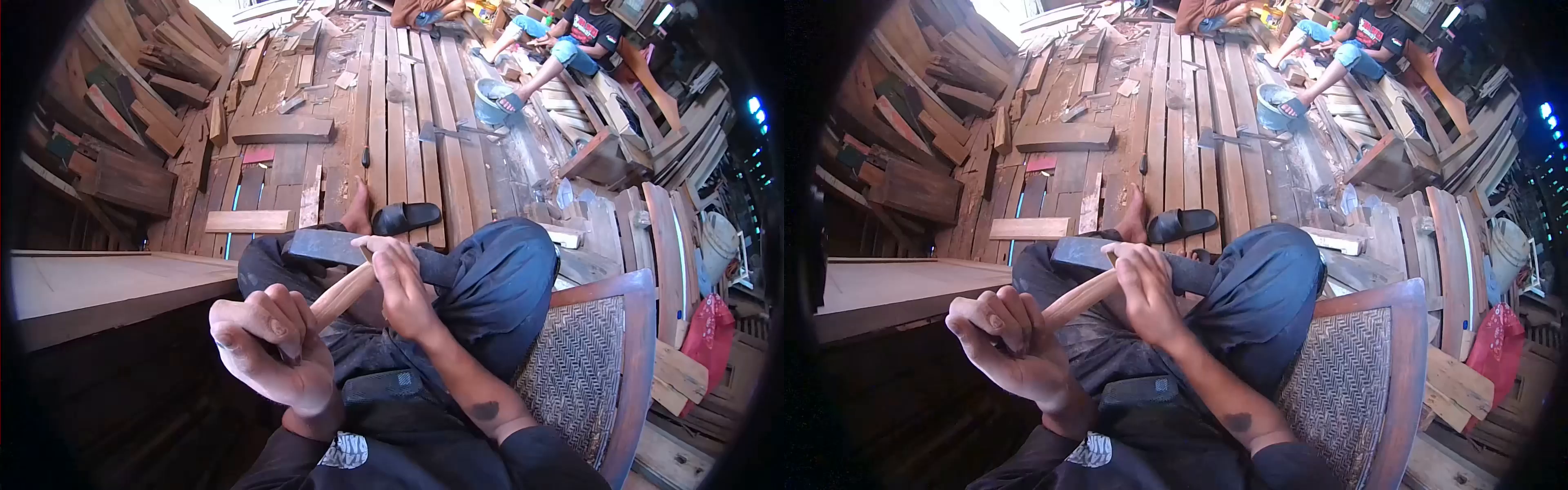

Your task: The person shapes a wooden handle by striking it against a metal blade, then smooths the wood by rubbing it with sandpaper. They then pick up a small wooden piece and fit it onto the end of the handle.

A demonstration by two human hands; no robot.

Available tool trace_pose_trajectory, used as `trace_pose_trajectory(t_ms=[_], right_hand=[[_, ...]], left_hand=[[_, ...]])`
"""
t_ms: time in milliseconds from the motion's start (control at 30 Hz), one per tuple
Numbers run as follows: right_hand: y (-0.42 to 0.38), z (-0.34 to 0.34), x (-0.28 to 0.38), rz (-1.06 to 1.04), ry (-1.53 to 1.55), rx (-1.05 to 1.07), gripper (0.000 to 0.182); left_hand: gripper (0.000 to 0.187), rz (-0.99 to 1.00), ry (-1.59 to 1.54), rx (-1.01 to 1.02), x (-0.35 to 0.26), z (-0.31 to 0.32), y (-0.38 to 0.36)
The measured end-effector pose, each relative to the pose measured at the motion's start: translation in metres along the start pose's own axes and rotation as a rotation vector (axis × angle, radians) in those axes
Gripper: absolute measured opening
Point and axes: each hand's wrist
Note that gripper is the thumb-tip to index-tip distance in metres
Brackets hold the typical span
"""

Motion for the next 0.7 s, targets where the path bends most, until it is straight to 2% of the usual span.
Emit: trace_pose_trajectory(t_ms=[67,100,167,200,267,333,367,467,567,633,700], right_hand=[[0.002,-0.003,0.016,-0.067,-0.014,0.018,0.052],[-0.009,0.004,0.047,-0.136,0.003,0.017,0.05],[-0.009,0.0,0.077,-0.354,-0.032,0.028,0.047],[-0.008,0.0,0.067,-0.375,-0.023,0.014,0.045],[-0.007,0.003,0.015,-0.165,-0.063,-0.065,0.045],[0.001,0.001,0.011,-0.02,-0.068,-0.1,0.046],[0.0,0.0,0.014,-0.117,-0.056,-0.074,0.045],[-0.006,0.008,0.084,-0.326,0.004,-0.013,0.044],[-0.002,0.012,0.063,-0.393,-0.015,-0.002,0.044],[-0.003,0.014,0.017,-0.143,-0.147,-0.079,0.043],[0.005,0.008,0.011,0.001,-0.028,-0.098,0.041]], left_hand=[[0.044,0.022,-0.02,0.022,0.008,0.004,0.001],[0.044,-0.002,0.0,0.031,-0.006,0.005,-0.001],[0.043,0.017,-0.041,0.041,-0.001,0.008,-0.001],[0.044,0.002,-0.026,0.028,-0.002,0.006,-0.001],[0.044,-0.022,-0.001,0.008,-0.005,0.001,0.0],[0.044,-0.025,0.003,0.013,-0.006,0.001,0.001],[0.045,-0.023,0.0,0.013,-0.004,0.002,0.002],[0.044,-0.004,-0.026,0.04,-0.002,0.004,-0.001],[0.046,-0.011,-0.022,0.031,-0.004,0.002,0.001],[0.047,-0.045,-0.034,-0.003,-0.006,0.0,0.004],[0.048,-0.06,-0.03,0.028,-0.008,0.0,0.002]])
Point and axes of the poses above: each hand's wrist, its own y-axis towards the middle knuckle, its own z-axis out of the palm, x = y × z, and after that the axes turned 5 degrees about -z, right-handed
